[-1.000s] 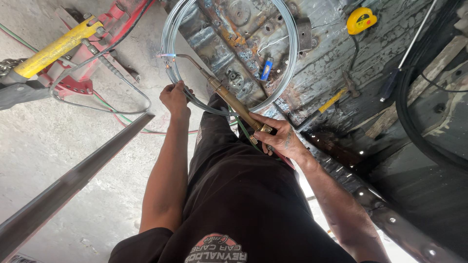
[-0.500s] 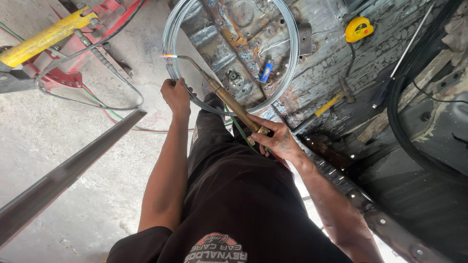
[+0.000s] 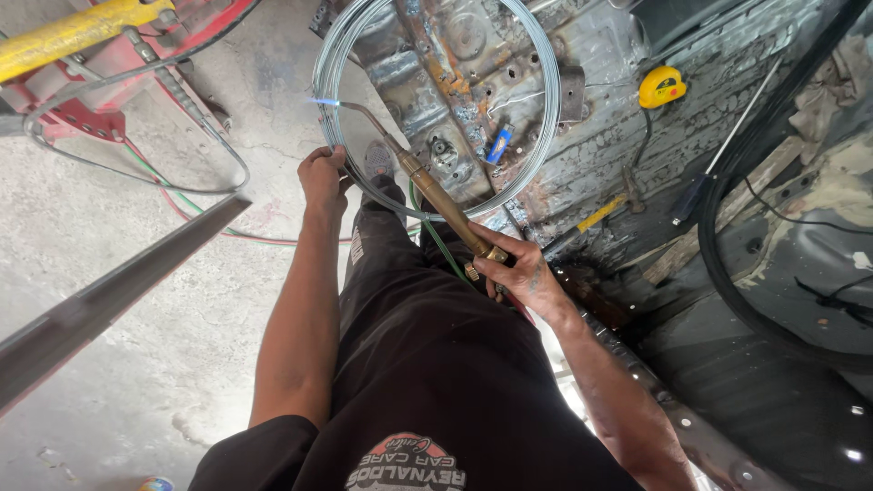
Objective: The person lies under a vehicle on a lift and uses a handheld torch to heat a coiled length of wire, moving the flame along the coil. They then set the torch aside and handle the heated wire by hand, gathering and aligning the strands.
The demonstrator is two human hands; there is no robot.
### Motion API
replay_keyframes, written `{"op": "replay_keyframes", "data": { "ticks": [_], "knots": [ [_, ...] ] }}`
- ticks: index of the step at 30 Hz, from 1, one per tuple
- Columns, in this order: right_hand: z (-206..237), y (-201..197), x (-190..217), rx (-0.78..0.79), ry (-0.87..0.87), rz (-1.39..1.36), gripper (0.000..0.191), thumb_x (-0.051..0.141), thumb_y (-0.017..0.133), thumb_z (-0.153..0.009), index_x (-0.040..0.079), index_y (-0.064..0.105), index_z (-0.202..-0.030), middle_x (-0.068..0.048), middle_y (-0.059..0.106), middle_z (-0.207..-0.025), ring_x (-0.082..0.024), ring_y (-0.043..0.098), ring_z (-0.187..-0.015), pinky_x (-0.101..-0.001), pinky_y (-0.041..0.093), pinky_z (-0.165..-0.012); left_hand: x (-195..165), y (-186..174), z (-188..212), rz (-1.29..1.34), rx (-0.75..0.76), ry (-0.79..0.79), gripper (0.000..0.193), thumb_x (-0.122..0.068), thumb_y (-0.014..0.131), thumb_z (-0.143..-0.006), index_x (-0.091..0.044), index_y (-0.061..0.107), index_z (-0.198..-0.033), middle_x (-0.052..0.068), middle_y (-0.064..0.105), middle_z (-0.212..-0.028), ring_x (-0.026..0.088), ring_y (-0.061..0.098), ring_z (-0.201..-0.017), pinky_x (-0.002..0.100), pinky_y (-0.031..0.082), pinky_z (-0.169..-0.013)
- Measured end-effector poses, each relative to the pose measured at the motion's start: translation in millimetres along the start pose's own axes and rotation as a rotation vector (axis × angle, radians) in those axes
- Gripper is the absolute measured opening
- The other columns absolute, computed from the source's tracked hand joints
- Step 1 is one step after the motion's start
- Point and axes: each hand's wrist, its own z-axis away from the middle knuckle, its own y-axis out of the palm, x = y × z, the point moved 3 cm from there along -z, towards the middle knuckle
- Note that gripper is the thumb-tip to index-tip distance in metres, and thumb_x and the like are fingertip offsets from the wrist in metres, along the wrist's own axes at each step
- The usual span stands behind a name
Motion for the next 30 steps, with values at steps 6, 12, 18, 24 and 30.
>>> {"op": "replay_keyframes", "data": {
  "ticks": [6,12,18,24,30],
  "knots": [
    [5.2,-5.3,-5.3,0.006,0.003,-0.075,0.057,0.003,0.071,-0.093,0.009,0.055,-0.148,-0.007,0.070,-0.096,-0.011,0.064,-0.057,-0.0253,0.053,-0.047,9.0,6.2,-6.0,-0.303,-0.035,0.317,0.021,-0.011,0.063,-0.100,0.008,0.063,-0.090,0.010,0.064,-0.072,0.017,0.061,-0.056,0.034,0.051,-0.053],
    [2.6,-8.0,-3.8,-0.019,0.042,-0.084,0.058,0.002,0.069,-0.092,0.008,0.053,-0.148,-0.007,0.074,-0.096,-0.011,0.063,-0.055,-0.0258,0.053,-0.046,21.6,13.7,-3.6,-0.311,-0.170,0.339,0.021,-0.010,0.059,-0.099,0.008,0.058,-0.088,0.009,0.061,-0.068,0.017,0.059,-0.051,0.033,0.048,-0.046],
    [0.8,-4.5,-1.6,-0.011,0.016,0.001,0.058,0.002,0.071,-0.094,0.007,0.055,-0.149,-0.008,0.071,-0.093,-0.011,0.062,-0.056,-0.0258,0.052,-0.048,28.5,8.9,-10.9,-0.088,-0.064,0.194,0.019,-0.007,0.062,-0.098,0.008,0.064,-0.086,0.010,0.064,-0.069,0.016,0.060,-0.054,0.032,0.051,-0.050],
    [1.7,-1.7,0.1,-0.031,0.012,0.011,0.059,0.005,0.072,-0.092,0.007,0.054,-0.148,-0.006,0.071,-0.091,-0.010,0.063,-0.057,-0.0264,0.054,-0.049,29.3,9.7,-5.9,-0.097,-0.022,0.263,0.017,-0.006,0.060,-0.099,0.007,0.062,-0.087,0.009,0.064,-0.072,0.016,0.064,-0.057,0.031,0.052,-0.051],
    [6.9,-0.9,1.7,-0.054,0.105,0.040,0.061,0.007,0.072,-0.091,0.009,0.053,-0.149,-0.006,0.069,-0.085,-0.009,0.063,-0.056,-0.0264,0.053,-0.047,23.3,12.9,3.3,-0.405,-0.122,0.497,0.015,-0.006,0.060,-0.099,0.006,0.061,-0.090,0.010,0.066,-0.071,0.015,0.065,-0.059,0.033,0.051,-0.053]
  ]
}}
